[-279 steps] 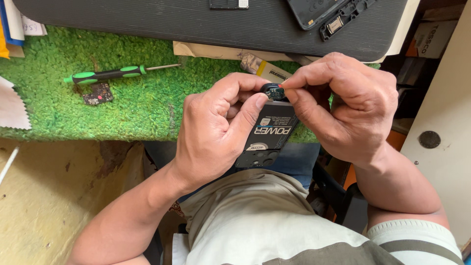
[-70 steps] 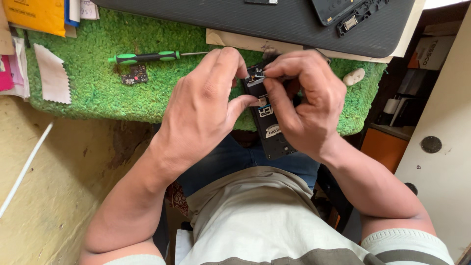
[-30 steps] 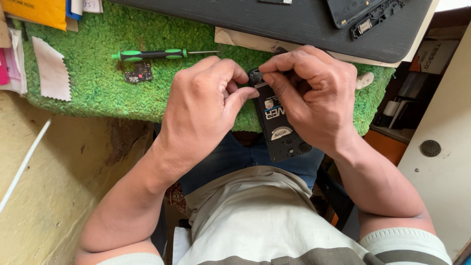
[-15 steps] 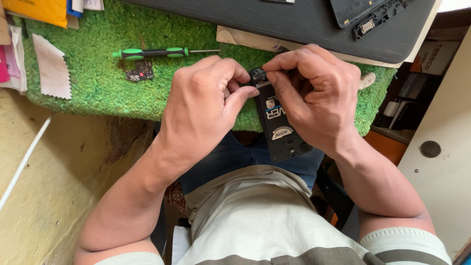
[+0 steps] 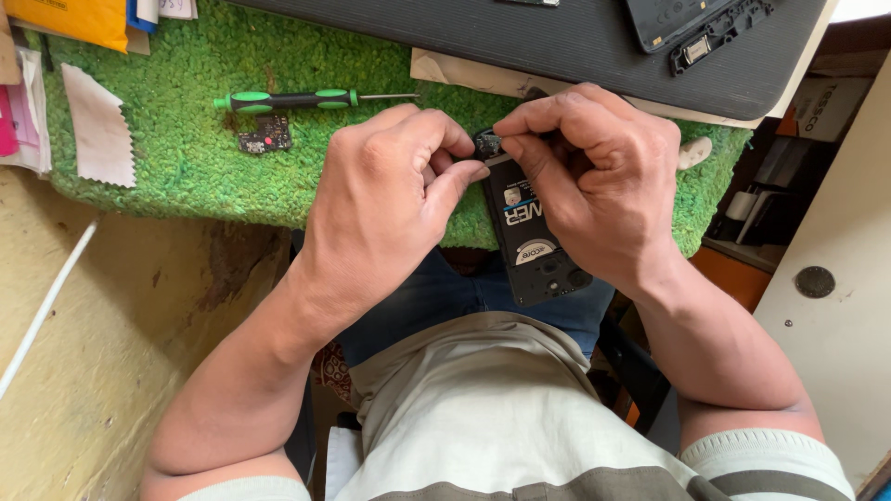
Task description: The person reassembles a disassembled smartphone, pressing a replacement battery into the phone body and connecting its flex cable and small internal connectors by hand. They then align the rear housing and press it into place on the phone.
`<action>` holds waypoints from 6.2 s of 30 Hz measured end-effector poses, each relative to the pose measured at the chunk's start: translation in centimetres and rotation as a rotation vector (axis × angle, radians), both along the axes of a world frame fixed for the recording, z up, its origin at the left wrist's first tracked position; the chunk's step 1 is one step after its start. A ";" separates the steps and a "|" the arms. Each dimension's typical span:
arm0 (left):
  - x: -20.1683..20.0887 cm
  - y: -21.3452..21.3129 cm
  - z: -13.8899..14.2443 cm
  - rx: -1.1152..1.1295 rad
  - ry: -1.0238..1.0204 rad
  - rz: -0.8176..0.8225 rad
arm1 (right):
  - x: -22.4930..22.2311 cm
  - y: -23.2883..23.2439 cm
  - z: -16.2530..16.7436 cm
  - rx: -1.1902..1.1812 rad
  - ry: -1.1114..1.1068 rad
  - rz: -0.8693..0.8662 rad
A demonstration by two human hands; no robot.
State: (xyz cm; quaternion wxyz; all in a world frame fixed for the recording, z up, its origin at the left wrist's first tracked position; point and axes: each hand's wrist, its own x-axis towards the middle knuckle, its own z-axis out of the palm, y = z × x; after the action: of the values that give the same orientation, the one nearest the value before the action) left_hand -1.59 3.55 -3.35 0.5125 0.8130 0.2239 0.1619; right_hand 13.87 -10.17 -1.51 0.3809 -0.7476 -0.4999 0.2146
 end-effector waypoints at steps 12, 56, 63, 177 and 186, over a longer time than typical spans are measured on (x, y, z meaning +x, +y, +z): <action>0.1 0.0 0.5 -0.068 0.014 0.014 | 0.3 -0.4 0.3 -0.038 0.014 0.021; 0.0 -0.9 0.7 -0.387 -0.062 -0.023 | 0.8 -2.8 0.5 -0.079 0.379 -0.086; 0.1 -1.1 0.7 -0.373 -0.074 -0.034 | 0.5 -2.7 0.7 -0.087 0.332 -0.087; -0.2 -1.2 0.3 -0.307 -0.160 -0.037 | 0.6 -1.5 1.6 0.066 0.023 0.036; -0.2 -1.3 0.4 -0.309 -0.164 -0.032 | 0.8 -1.9 1.3 0.129 0.000 0.088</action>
State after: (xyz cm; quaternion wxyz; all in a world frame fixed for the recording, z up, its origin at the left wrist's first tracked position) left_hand -1.77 2.30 -2.95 0.6504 0.7121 0.1907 0.1833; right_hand 14.62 -12.04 -0.24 0.4183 -0.6988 -0.5452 0.1985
